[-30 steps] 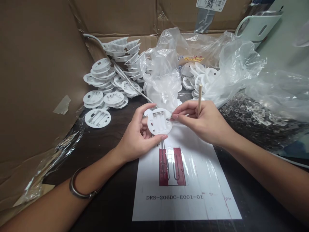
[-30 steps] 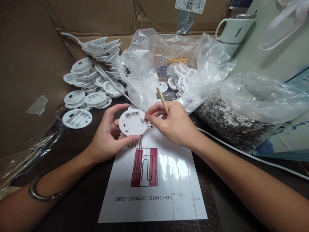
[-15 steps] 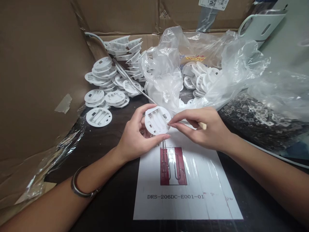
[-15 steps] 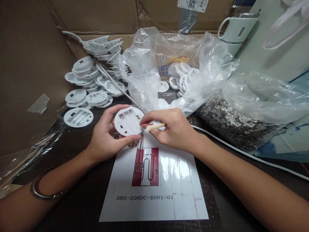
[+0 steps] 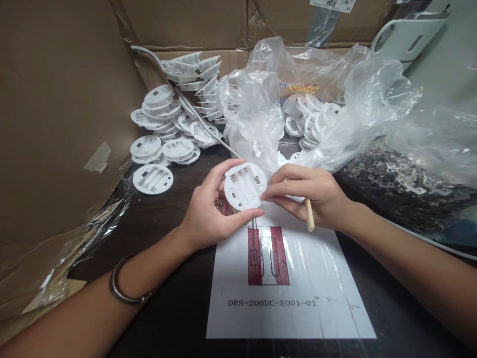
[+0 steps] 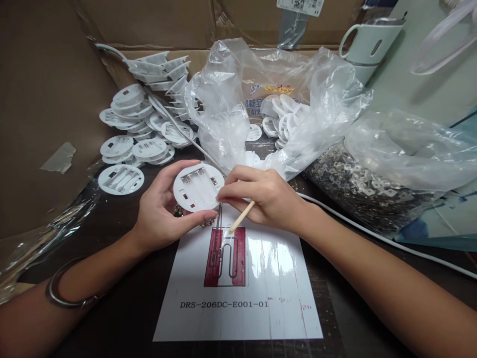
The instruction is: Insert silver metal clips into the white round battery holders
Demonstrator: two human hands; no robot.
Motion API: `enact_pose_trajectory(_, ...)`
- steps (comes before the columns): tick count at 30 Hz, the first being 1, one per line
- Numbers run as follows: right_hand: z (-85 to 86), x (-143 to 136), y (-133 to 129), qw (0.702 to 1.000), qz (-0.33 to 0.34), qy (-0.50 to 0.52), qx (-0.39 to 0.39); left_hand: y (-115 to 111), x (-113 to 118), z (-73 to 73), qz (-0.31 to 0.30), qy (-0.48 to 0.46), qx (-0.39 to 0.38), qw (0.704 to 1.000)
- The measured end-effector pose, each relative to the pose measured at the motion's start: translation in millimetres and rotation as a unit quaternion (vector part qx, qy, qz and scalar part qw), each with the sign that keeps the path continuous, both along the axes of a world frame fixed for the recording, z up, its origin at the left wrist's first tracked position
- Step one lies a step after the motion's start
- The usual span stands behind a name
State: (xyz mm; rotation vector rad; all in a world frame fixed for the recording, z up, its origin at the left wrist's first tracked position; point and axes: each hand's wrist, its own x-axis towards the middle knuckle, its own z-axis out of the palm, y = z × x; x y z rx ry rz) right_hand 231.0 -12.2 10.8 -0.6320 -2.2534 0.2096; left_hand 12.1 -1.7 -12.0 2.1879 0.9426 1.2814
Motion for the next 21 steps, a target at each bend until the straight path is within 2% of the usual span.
enact_pose_trajectory(5,-0.7,0,0,1.0,-0.003,0.003,-0.017,0,-1,-1.3,0.007,0.004,0.018,1.0)
enact_pose_trajectory(11,4.5,-8,-3,0.984,-0.036,0.07,-0.162,0,-1,-2.9,0.011,0.0,0.058,0.998)
enact_pose_trajectory(13,7.3,-12,-6,0.956,-0.064,0.111,-0.263,1,0,-2.7,0.013,-0.011,0.083,0.996)
enact_pose_trajectory(17,11.6,-17,-10,0.855,-0.096,0.189,-0.473,4,3,-2.2,-0.011,-0.031,0.137,0.99)
enact_pose_trajectory(19,13.1,-18,-10,0.82,-0.09,0.196,-0.531,5,4,-3.0,-0.02,-0.032,0.156,0.987)
enact_pose_trajectory(21,14.5,-17,-10,0.797,-0.094,0.193,-0.564,6,5,-4.3,-0.026,-0.03,0.175,0.984)
